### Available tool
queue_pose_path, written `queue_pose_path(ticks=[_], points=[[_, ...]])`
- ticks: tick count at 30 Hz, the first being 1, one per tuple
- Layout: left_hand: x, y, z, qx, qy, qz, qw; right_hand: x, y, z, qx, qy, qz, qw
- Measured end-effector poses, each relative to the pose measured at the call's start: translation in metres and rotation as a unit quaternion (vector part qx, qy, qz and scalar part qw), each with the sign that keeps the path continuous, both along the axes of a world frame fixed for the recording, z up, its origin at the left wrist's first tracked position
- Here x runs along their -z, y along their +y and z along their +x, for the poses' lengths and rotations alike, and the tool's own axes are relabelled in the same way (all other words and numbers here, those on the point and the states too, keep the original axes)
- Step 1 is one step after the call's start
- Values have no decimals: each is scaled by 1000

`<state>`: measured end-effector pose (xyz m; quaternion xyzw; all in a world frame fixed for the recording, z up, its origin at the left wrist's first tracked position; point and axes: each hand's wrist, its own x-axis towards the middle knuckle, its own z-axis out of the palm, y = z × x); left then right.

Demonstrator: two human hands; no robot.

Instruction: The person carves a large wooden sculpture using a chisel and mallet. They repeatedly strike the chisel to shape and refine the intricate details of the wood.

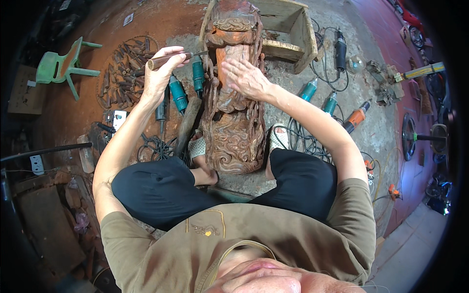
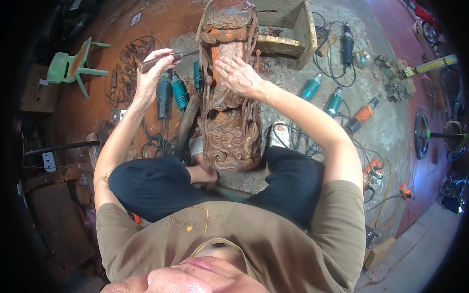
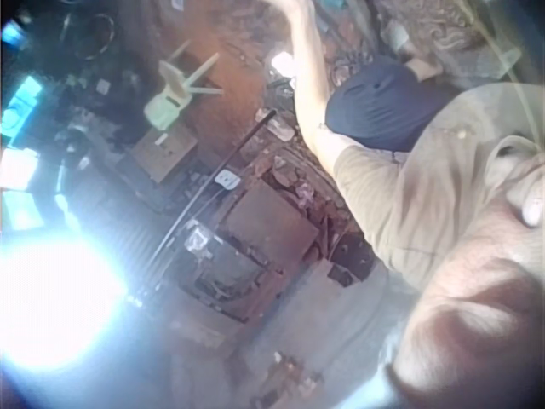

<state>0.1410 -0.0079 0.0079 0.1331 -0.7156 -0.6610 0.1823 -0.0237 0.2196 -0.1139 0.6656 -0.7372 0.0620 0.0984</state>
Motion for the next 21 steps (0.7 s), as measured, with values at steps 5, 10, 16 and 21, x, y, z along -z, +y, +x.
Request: queue_pose_path(ticks=[5, 10, 16, 21], points=[[17, 6, -16, 28, -10, -47, 998, -34, 26, 22, 40, -242, 40, 969], [27, 16, -47, 96, -5, -80, 992, -30, 29, -21, 8, -83, -158, 984], [43, 13, -63, 136, 67, -245, 958, -20, 34, -25, 46, -110, -166, 979], [36, 18, -58, 177, 68, -397, 898, -19, 36, -27, 50, -108, -151, 981]])
